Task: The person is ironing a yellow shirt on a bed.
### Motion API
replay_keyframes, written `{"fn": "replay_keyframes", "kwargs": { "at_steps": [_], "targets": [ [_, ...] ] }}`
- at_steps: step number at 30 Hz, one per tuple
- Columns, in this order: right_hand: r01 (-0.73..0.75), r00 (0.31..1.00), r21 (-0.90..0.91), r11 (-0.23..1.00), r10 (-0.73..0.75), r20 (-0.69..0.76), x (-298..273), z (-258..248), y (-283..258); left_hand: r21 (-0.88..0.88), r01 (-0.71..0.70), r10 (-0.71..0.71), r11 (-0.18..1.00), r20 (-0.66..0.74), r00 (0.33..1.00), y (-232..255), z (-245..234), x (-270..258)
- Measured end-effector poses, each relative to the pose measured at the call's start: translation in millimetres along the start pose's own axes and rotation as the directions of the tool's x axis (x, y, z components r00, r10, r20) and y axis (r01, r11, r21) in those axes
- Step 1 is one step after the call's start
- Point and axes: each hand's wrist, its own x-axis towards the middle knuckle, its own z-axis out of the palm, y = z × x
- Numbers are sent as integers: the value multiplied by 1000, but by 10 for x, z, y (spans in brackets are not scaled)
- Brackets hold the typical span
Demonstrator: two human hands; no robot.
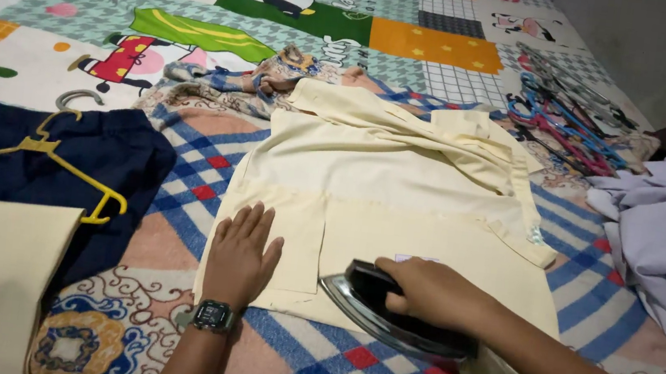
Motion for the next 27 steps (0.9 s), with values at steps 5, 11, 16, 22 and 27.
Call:
{"fn": "replay_keyframes", "kwargs": {
  "at_steps": [5,11,16,22,27],
  "targets": [
    [71,989,-435,898,-121,-88,-72,-90,212,-31,15,-15,999,-6,1000,-3,-2,11],
    [166,877,-444,880,-338,-342,401,19,1158,-28,-13,12,1000,-28,1000,1,-37,13],
    [161,813,-435,886,-369,-450,569,61,950,-36,-11,9,999,-43,999,-3,-7,-7],
    [226,808,-456,861,-427,-405,704,150,393,-28,-23,22,999,-44,999,-7,-5,-7],
    [244,775,-450,859,-451,-442,677,204,352,-26,-31,30,999,-41,999,-11,-19,-16]
  ]
}}
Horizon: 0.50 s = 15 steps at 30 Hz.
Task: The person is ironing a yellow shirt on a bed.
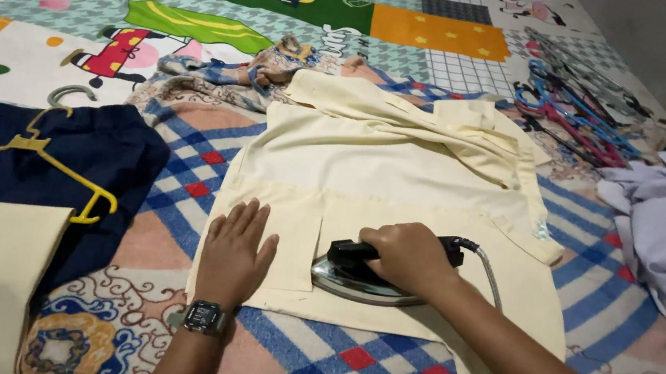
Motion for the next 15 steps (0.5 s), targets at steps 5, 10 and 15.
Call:
{"fn": "replay_keyframes", "kwargs": {
  "at_steps": [5,10,15],
  "targets": [
    [-57,998,-91,994,59,22,-204,-47,350,5,4,-4,1000,-6,1000,-4,1,12],
    [-216,976,-147,965,218,-2,-674,-99,964,-4,17,-17,1000,21,1000,11,-27,16],
    [-352,936,-190,917,349,-52,-975,-162,1228,8,25,-25,1000,14,1000,26,-25,19]
  ]
}}
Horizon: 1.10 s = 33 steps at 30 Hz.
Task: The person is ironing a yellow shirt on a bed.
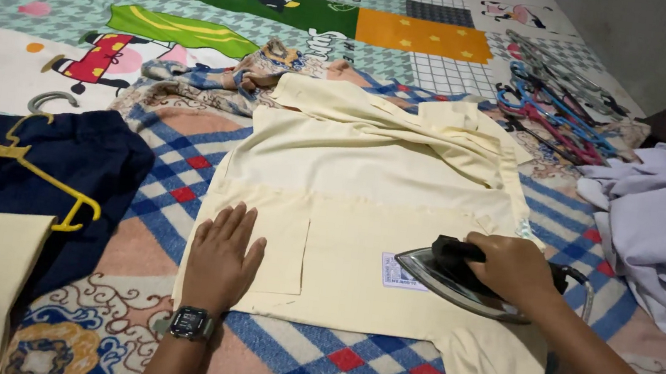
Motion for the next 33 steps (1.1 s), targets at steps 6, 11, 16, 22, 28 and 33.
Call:
{"fn": "replay_keyframes", "kwargs": {
  "at_steps": [6,11,16,22,28,33],
  "targets": [
    [-38,997,50,998,42,-69,101,53,-106,13,11,-11,1000,20,1000,-7,30,5],
    [6,997,86,996,1,-82,426,35,-521,2,1,-1,1000,-7,1000,-12,40,1],
    [49,992,119,992,-34,-123,855,104,-1071,17,-2,2,1000,2,1000,-20,44,2],
    [46,985,88,995,-31,-168,1180,166,-1486,4,8,-8,1000,20,1000,-34,46,6],
    [36,987,57,998,-27,-158,1122,141,-1334,4,21,-21,1000,44,999,-21,38,14],
    [-11,985,1,1000,11,-172,984,258,-849,-8,13,-13,1000,38,999,-24,17,7]
  ]
}}
